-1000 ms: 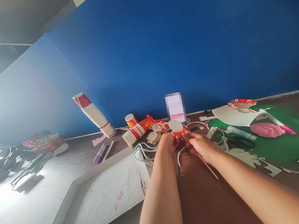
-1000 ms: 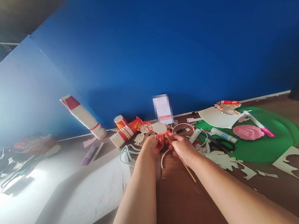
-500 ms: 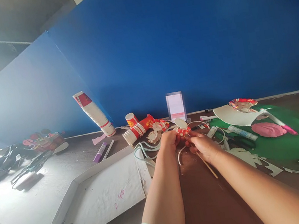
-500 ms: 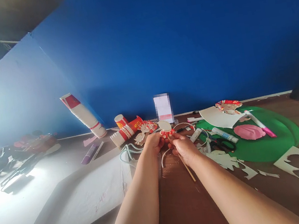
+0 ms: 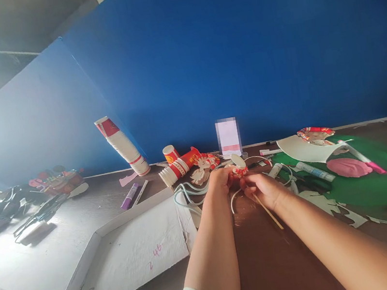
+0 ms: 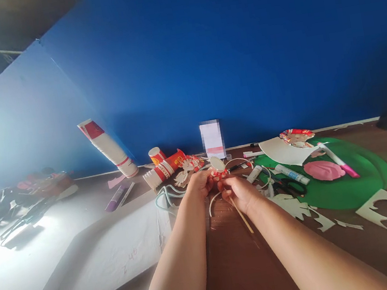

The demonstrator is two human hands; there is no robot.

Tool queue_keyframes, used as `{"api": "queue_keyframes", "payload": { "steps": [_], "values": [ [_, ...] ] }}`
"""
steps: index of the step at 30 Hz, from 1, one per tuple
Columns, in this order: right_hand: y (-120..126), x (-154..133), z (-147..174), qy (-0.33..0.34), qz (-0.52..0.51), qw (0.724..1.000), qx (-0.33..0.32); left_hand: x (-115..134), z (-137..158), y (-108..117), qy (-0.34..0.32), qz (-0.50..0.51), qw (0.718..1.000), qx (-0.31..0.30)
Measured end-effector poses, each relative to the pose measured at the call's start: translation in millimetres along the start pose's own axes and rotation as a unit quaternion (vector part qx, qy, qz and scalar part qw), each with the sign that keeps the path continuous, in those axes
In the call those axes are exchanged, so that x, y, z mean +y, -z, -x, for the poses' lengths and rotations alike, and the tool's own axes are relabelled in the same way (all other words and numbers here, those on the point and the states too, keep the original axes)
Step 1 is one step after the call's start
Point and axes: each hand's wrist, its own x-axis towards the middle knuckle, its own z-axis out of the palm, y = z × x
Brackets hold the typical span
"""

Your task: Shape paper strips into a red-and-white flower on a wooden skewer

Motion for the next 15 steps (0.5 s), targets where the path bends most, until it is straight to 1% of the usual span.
{"api": "queue_keyframes", "payload": {
  "steps": [4,10,15],
  "values": [
    [-0.8,-1.9,1.8,-0.02,-0.013,1.0,-0.007,0.3,0.6,-0.5,0.012,0.005,1.0,-0.014],
    [-0.3,-1.9,1.7,-0.018,-0.011,1.0,-0.014,-0.6,-0.8,0.9,0.014,0.004,1.0,-0.023],
    [-0.2,-1.4,1.1,-0.009,-0.007,1.0,-0.022,-1.4,-0.8,2.1,0.013,0.008,1.0,-0.018]
  ]
}}
